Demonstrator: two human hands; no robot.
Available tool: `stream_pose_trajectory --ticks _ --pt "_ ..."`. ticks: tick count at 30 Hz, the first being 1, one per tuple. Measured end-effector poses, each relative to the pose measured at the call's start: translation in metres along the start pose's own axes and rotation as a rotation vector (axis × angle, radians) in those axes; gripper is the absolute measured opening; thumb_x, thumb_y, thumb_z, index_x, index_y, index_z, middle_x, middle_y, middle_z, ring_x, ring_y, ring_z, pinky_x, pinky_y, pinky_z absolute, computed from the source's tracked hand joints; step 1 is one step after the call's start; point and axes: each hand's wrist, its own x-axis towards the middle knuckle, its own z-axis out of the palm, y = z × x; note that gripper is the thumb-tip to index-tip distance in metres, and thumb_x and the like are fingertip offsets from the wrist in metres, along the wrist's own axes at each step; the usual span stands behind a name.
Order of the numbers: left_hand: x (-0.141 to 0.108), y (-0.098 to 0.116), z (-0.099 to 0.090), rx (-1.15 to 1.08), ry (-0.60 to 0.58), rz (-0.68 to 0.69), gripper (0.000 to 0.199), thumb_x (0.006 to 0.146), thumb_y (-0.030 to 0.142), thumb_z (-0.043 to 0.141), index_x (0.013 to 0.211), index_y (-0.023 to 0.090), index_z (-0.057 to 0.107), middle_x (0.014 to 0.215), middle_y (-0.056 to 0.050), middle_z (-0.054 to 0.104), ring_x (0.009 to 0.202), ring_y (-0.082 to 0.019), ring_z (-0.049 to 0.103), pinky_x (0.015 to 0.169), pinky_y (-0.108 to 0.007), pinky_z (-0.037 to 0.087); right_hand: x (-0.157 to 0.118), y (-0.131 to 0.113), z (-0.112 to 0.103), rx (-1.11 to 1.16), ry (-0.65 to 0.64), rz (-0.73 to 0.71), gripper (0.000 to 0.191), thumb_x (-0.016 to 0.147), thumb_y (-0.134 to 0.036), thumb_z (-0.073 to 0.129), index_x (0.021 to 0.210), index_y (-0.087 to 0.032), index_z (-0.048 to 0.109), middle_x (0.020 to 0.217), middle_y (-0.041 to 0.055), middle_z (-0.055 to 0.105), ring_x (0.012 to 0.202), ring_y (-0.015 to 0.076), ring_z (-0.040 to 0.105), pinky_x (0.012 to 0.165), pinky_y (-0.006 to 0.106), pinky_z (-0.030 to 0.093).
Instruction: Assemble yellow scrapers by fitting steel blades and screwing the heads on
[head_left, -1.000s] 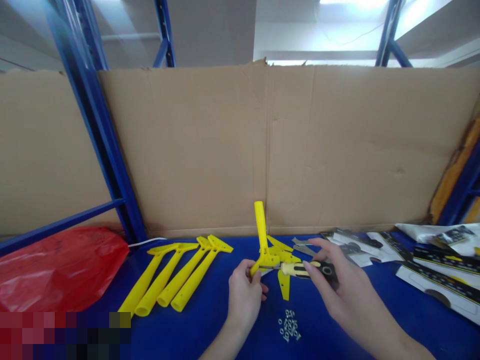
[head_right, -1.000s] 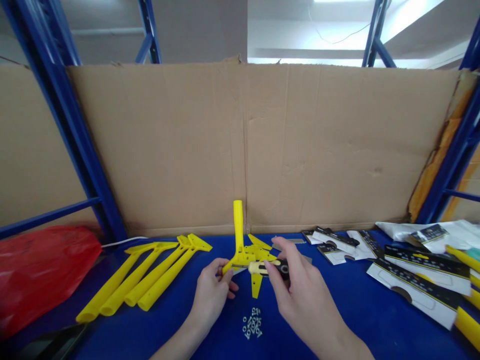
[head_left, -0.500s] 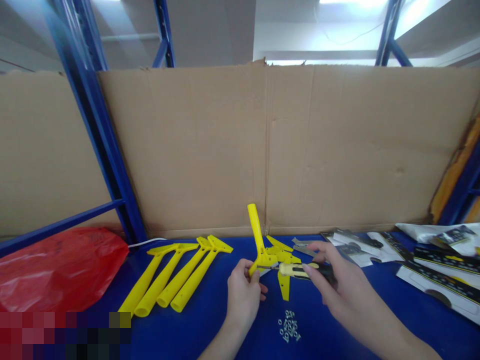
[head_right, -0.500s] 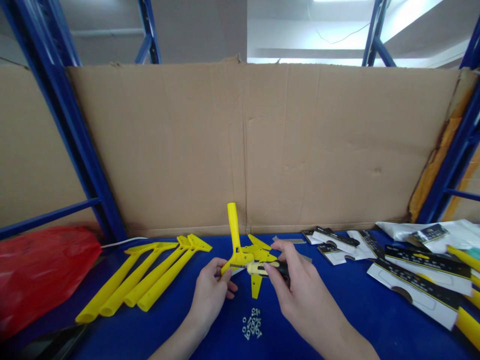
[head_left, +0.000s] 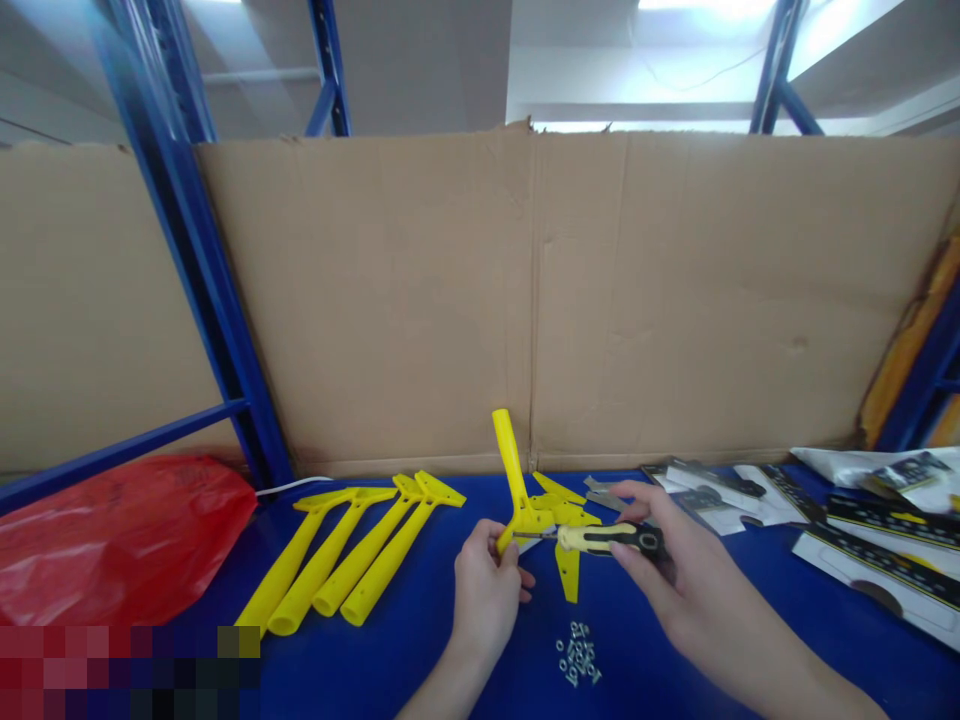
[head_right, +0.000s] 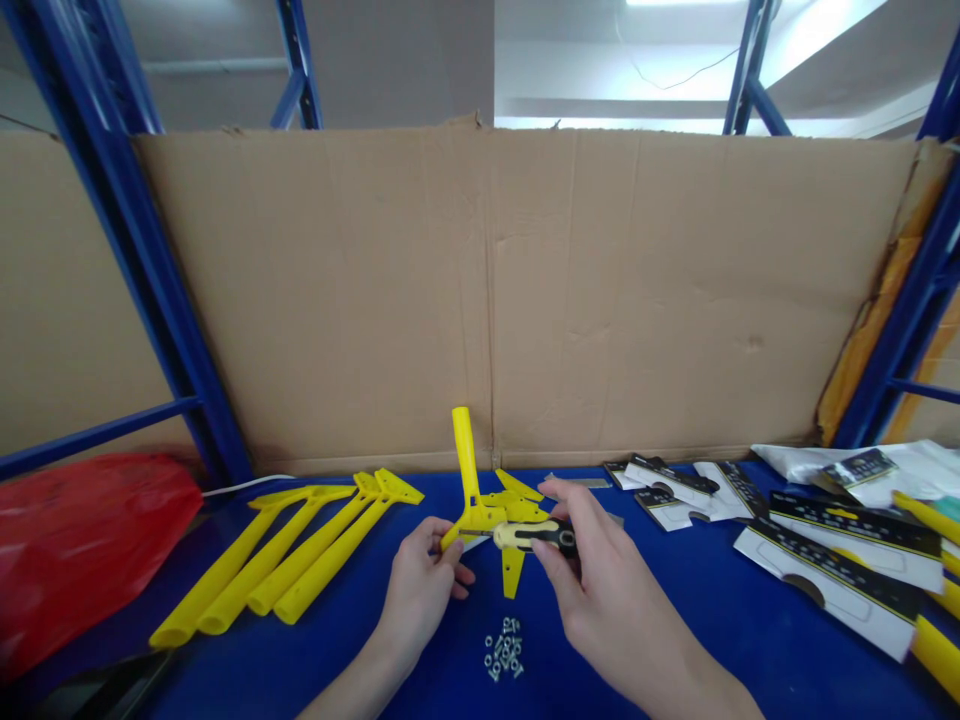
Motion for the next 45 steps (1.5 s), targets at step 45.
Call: stream_pose_trajectory --ticks 45 --pt "0.000 -0.001 0.000 0.066 -0.039 0.019 0.014 0.083 0.005 0.043 0.077 0.017 0.045 0.055 0.006 0.053 0.036 -0.007 0.053 0.031 -0.014 0.040 0.001 -0.012 0.000 -0.126 0.108 0.009 0.030 0.089 -0.037 0.040 0.114 -0.022 0.047 0.105 0.0107 0.064 0.090 0.0243 0.067 0.066 0.035 0.055"
